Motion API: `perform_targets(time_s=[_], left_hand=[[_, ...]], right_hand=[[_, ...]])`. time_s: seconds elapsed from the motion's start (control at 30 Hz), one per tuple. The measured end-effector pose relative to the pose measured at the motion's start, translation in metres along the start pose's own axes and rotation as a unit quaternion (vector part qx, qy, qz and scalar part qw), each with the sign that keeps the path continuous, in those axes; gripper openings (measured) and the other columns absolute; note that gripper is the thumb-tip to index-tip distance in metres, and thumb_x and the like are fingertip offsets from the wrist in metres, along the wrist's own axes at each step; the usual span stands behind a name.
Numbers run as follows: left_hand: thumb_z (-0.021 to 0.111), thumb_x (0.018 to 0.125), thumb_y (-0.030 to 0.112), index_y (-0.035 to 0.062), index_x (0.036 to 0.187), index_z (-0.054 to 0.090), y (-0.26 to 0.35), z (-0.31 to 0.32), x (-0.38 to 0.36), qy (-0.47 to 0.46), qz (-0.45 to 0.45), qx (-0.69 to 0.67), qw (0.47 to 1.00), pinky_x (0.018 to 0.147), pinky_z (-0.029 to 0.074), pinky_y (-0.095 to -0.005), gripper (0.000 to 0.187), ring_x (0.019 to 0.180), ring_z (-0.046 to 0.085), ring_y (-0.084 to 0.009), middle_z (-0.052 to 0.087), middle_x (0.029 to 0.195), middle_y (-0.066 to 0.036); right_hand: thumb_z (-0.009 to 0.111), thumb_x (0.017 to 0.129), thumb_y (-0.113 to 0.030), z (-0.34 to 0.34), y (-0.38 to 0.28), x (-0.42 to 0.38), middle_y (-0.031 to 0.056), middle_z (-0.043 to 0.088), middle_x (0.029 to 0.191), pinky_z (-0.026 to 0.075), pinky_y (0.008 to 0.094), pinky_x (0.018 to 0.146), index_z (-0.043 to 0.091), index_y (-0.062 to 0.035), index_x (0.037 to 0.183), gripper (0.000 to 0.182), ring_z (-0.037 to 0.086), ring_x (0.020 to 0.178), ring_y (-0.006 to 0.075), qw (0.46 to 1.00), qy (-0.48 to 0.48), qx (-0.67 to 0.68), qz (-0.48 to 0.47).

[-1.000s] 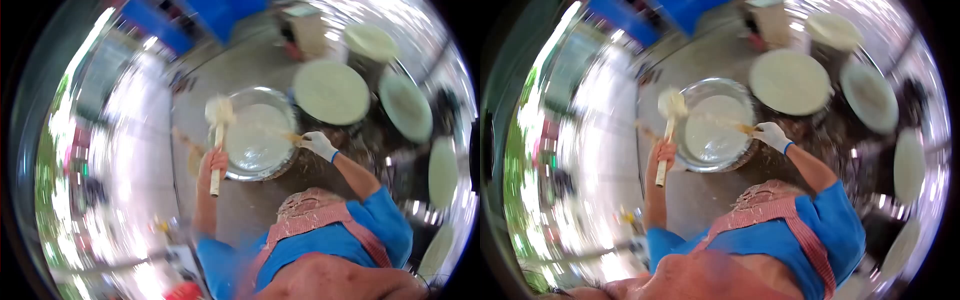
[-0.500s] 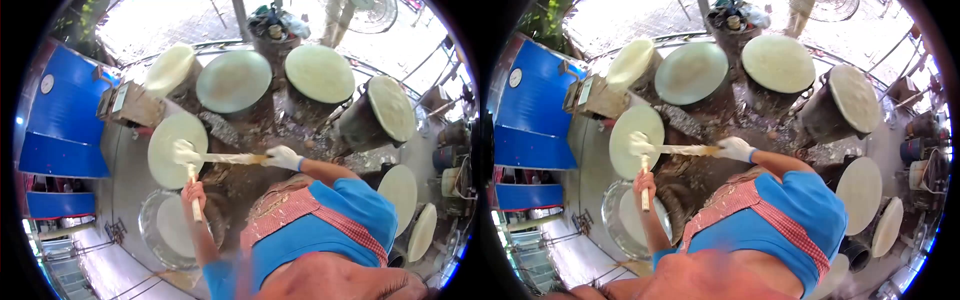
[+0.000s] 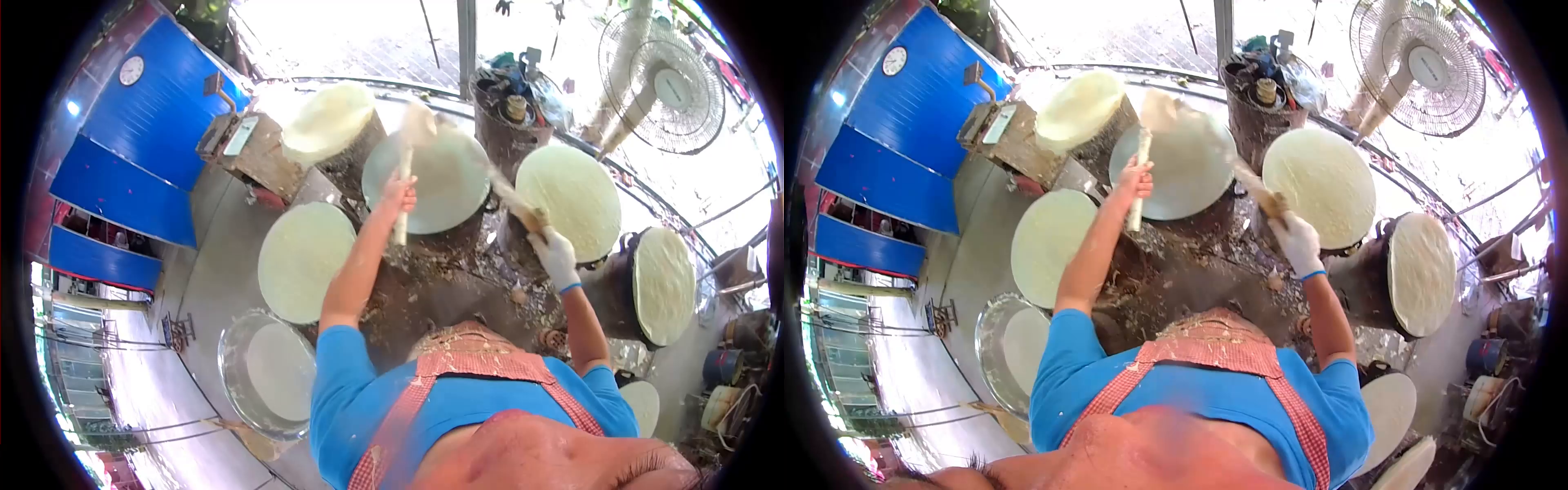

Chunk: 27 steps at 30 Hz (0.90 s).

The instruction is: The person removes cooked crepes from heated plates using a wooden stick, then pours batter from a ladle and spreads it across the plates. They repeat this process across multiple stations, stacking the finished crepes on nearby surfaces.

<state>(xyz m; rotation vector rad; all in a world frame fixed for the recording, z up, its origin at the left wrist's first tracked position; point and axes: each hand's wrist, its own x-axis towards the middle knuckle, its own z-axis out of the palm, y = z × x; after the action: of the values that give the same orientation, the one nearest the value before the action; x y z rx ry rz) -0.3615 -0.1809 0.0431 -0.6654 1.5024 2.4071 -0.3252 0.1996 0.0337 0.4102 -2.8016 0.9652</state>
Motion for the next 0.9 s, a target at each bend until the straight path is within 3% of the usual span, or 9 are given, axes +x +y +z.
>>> perform_targets(time_s=[0.17, 0.27, 0.37, 0.4, 0.43, 0.5, 0.7, 0.83, 0.9], left_hand=[[0.047, 0.079, 0.001, 0.0264, 0.136, 0.033, -0.039, -0.029, 0.122, 0.103, 0.088, 0.173, 0.975, 0.039, 0.042, -0.0379, 0.063, 0.043, 0.05, -0.0218, 0.048, 0.059, -0.009], [0.046, 0.079, 0.005, 0.0288, 0.141, 0.028, -0.06, -0.075, 0.151, 0.304, 0.294, 0.563, 0.71, 0.058, 0.05, -0.0435, 0.068, 0.063, 0.062, -0.0313, 0.057, 0.067, -0.016], [0.046, 0.08, 0.008, 0.0288, 0.143, 0.023, -0.04, -0.072, 0.129, 0.282, 0.247, 0.626, 0.684, 0.072, 0.049, -0.0458, 0.071, 0.077, 0.062, -0.0361, 0.06, 0.075, -0.019], [0.048, 0.08, 0.009, 0.0269, 0.143, 0.024, -0.035, -0.07, 0.131, 0.264, 0.261, 0.624, 0.688, 0.069, 0.048, -0.0476, 0.069, 0.074, 0.061, -0.0381, 0.06, 0.081, -0.021], [0.047, 0.081, 0.01, 0.0256, 0.143, 0.024, -0.03, -0.065, 0.128, 0.26, 0.286, 0.594, 0.705, 0.068, 0.048, -0.0482, 0.068, 0.073, 0.06, -0.0394, 0.06, 0.08, -0.022], [0.047, 0.081, 0.01, 0.0231, 0.143, 0.025, 0.002, -0.047, 0.113, 0.252, 0.331, 0.541, 0.731, 0.066, 0.047, -0.0493, 0.067, 0.072, 0.059, -0.042, 0.059, 0.079, -0.024], [0.05, 0.076, 0.002, 0.0165, 0.142, 0.03, 0.052, -0.081, 0.072, 0.21, 0.418, 0.396, 0.79, 0.077, 0.047, -0.0312, 0.071, 0.094, 0.061, -0.0227, 0.051, 0.131, -0.011], [0.051, 0.075, 0.004, 0.0134, 0.14, 0.032, -0.051, -0.149, 0.036, 0.155, 0.217, 0.445, 0.855, 0.089, 0.043, -0.0395, 0.069, 0.117, 0.049, -0.0329, 0.044, 0.134, -0.02], [0.051, 0.074, 0.002, 0.0144, 0.141, 0.033, -0.09, -0.167, -0.017, 0.174, 0.206, 0.439, 0.857, 0.09, 0.042, -0.0394, 0.071, 0.115, 0.051, -0.0324, 0.044, 0.134, -0.019]], right_hand=[[0.054, 0.083, -0.035, 0.093, -0.011, 0.056, 0.0182, 0.064, 0.076, 0.049, 0.0448, 0.067, 0.065, -0.0149, 0.098, 0.027, 0.063, 0.076, 0.0347, 0.982, -0.13, -0.137, 0.013], [0.059, 0.08, -0.019, 0.065, -0.001, 0.067, 0.0157, 0.069, 0.09, 0.05, 0.0296, 0.073, 0.066, -0.0028, 0.106, 0.031, 0.067, 0.077, 0.0208, 0.966, -0.154, 0.163, 0.127], [0.062, 0.082, -0.012, 0.08, -0.035, 0.068, 0.0035, 0.064, 0.068, 0.045, 0.026, 0.053, 0.065, 0.0016, 0.105, 0.027, 0.058, 0.058, 0.0101, 0.825, -0.064, 0.501, 0.254], [0.062, 0.083, -0.013, 0.112, -0.044, 0.078, -0.0007, 0.057, 0.063, 0.039, 0.0243, 0.046, 0.067, -0.0003, 0.099, 0.021, 0.051, 0.053, 0.0053, 0.833, 0.011, 0.503, 0.233], [0.06, 0.084, -0.019, 0.142, -0.043, 0.085, 0.0058, 0.063, 0.064, 0.045, 0.032, 0.052, 0.068, -0.0045, 0.093, 0.019, 0.06, 0.056, 0.0167, 0.882, -0.022, 0.407, 0.235], [0.057, 0.083, -0.033, 0.17, -0.017, 0.097, 0.0148, 0.066, 0.073, 0.049, 0.0418, 0.059, 0.068, -0.0117, 0.094, 0.026, 0.063, 0.063, 0.0304, 0.995, -0.04, -0.091, 0.003], [0.056, 0.08, -0.036, 0.21, -0.047, 0.135, 0.0206, 0.065, 0.089, 0.049, 0.0403, 0.074, 0.068, -0.0125, 0.099, 0.033, 0.064, 0.082, 0.0344, 0.948, -0.003, 0.271, 0.164], [0.06, 0.076, -0.034, 0.217, -0.072, 0.174, 0.019, 0.065, 0.09, 0.05, 0.036, 0.073, 0.069, -0.0131, 0.1, 0.033, 0.064, 0.083, 0.0318, 0.998, -0.047, -0.014, 0.031], [0.059, 0.079, -0.03, 0.149, -0.073, 0.164, 0.0178, 0.066, 0.092, 0.051, 0.0345, 0.072, 0.068, -0.0102, 0.101, 0.031, 0.066, 0.081, 0.0288, 0.975, -0.121, 0.086, 0.163]])
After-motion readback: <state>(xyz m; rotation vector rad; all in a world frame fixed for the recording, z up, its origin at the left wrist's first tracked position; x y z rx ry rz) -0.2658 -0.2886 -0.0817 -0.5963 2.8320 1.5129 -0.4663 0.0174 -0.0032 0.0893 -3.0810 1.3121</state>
